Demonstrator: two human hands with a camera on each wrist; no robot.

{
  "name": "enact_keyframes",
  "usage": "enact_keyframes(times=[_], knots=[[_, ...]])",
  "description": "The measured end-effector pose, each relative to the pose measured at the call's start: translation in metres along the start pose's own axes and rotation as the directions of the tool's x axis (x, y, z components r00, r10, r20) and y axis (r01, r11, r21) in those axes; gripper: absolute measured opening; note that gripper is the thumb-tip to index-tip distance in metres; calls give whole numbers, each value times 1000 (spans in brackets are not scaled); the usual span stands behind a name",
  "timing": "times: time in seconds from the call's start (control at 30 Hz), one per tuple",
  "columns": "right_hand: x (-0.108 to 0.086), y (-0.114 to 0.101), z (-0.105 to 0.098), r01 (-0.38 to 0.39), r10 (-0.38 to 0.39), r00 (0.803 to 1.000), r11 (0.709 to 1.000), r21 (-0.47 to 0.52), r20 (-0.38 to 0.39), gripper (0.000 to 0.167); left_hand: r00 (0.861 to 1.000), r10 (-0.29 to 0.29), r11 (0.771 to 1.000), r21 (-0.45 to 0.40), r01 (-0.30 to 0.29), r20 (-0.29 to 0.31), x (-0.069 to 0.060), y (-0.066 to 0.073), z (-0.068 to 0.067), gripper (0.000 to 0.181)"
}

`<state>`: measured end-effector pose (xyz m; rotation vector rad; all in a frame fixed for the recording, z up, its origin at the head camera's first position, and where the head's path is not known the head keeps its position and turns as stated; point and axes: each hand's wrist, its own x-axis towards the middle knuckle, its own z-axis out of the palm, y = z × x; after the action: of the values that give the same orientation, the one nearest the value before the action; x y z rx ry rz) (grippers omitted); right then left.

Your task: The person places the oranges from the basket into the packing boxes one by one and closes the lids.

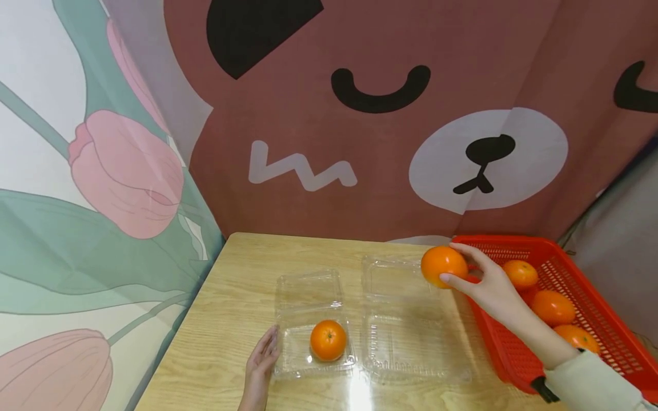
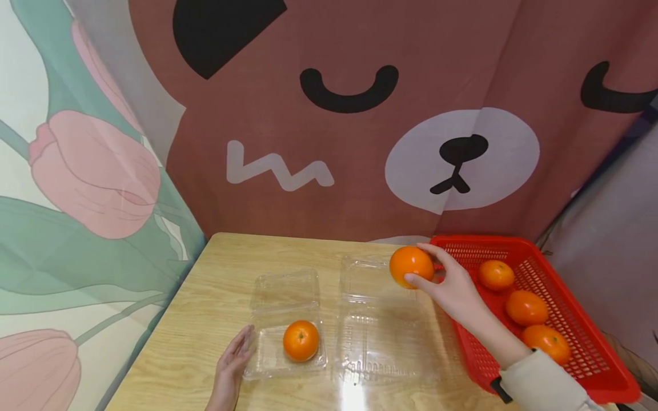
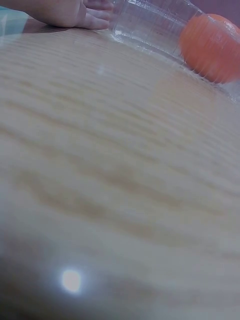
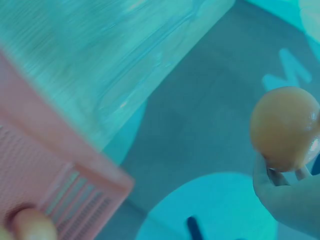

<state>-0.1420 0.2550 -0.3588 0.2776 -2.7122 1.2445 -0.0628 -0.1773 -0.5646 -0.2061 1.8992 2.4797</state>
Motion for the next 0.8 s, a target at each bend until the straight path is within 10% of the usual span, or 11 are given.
enact_keyframes(times=[0.8], knots=[[-8,-74,105,37,-87,974,971,234,209,60,1000,-3,1000,10,3,12,-1,1,0,59]])
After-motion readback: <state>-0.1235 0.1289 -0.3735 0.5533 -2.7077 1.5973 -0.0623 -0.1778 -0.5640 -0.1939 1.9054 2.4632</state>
